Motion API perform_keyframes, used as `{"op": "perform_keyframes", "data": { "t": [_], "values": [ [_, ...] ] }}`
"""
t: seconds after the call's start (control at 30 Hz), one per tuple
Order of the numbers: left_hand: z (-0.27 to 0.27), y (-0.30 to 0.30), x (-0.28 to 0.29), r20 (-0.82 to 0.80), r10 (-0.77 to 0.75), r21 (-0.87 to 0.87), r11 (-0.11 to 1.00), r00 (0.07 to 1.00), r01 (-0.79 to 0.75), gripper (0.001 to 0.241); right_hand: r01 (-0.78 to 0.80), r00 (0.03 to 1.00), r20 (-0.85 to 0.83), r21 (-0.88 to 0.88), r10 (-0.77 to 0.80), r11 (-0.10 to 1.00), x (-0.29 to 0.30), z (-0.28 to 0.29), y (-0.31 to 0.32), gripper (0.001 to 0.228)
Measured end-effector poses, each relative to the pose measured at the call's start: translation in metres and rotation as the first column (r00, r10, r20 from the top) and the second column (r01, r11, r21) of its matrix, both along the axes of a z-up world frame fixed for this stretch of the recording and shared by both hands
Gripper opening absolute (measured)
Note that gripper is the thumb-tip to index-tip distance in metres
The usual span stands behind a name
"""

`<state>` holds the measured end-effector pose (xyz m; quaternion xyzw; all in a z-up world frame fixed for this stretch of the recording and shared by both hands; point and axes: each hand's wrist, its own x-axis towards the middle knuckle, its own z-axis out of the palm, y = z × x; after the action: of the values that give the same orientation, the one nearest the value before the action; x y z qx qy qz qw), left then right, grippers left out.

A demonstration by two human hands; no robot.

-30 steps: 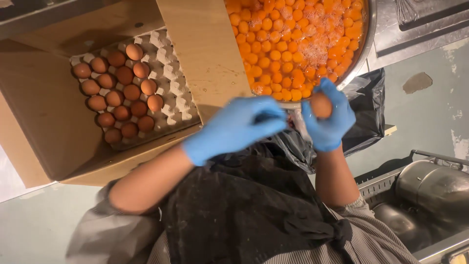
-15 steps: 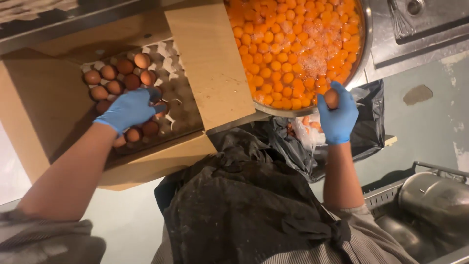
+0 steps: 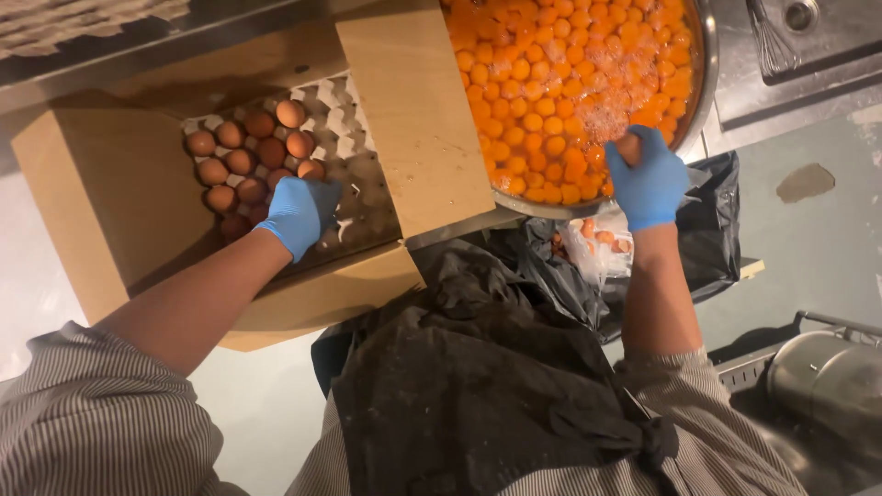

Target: Crack eggs into a large metal bowl.

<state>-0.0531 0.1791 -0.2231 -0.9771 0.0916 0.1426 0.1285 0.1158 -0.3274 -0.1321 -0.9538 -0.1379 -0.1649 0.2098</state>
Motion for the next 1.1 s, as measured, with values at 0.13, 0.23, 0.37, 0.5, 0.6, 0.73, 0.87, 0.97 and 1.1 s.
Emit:
{"op": "perform_keyframes", "data": {
  "t": [0.13, 0.23, 0.37, 0.5, 0.6, 0.73, 0.87, 0.97, 1.1],
  "values": [
    [0.011, -0.006, 0.004, -0.053, -0.004, 0.069, 0.998, 0.999, 0.007, 0.018, -0.010, 1.000, -0.024, -0.087, 0.008, 0.996, 0.016, 0.010, 0.006, 0.037],
    [0.072, -0.008, 0.014, -0.177, 0.144, -0.041, 0.987, 0.974, -0.154, 0.009, 0.011, 0.999, 0.053, -0.010, -0.011, 1.000, 0.010, 0.027, -0.016, 0.030],
    [0.174, -0.003, 0.009, -0.416, 0.450, -0.456, 0.648, 0.790, -0.610, 0.037, 0.093, 0.993, 0.054, 0.219, -0.107, 0.971, -0.023, 0.029, -0.075, 0.029],
    [0.217, -0.019, -0.019, -0.240, 0.418, -0.945, 0.105, 0.876, -0.309, 0.038, 0.214, 0.858, -0.258, -0.606, -0.444, 0.766, -0.043, 0.038, -0.094, 0.078],
    [0.242, -0.080, -0.020, -0.102, 0.498, -0.951, 0.205, 0.861, -0.231, 0.038, 0.024, 0.982, -0.152, -0.493, -0.113, 0.870, -0.057, 0.021, -0.092, 0.081],
    [0.232, -0.162, -0.007, 0.136, 0.332, -0.941, 0.337, 0.933, 0.017, 0.046, -0.196, 0.978, -0.101, -0.174, 0.181, 0.965, -0.093, 0.098, 0.041, 0.078],
    [0.219, -0.214, 0.012, 0.037, 0.180, -0.963, 0.270, 0.983, -0.014, 0.046, -0.465, 0.880, 0.142, 0.057, 0.454, 0.884, -0.109, 0.086, 0.078, 0.064],
    [0.217, -0.199, 0.017, 0.080, 0.168, -0.952, 0.304, 0.982, 0.026, 0.045, -0.323, 0.946, 0.012, 0.154, 0.325, 0.934, -0.095, 0.060, 0.061, 0.052],
    [0.226, -0.128, 0.018, 0.214, 0.337, -0.923, 0.378, 0.917, 0.076, 0.043, -0.059, 0.996, -0.055, 0.124, 0.066, 0.991, -0.065, 0.016, 0.013, 0.046]
  ]
}}
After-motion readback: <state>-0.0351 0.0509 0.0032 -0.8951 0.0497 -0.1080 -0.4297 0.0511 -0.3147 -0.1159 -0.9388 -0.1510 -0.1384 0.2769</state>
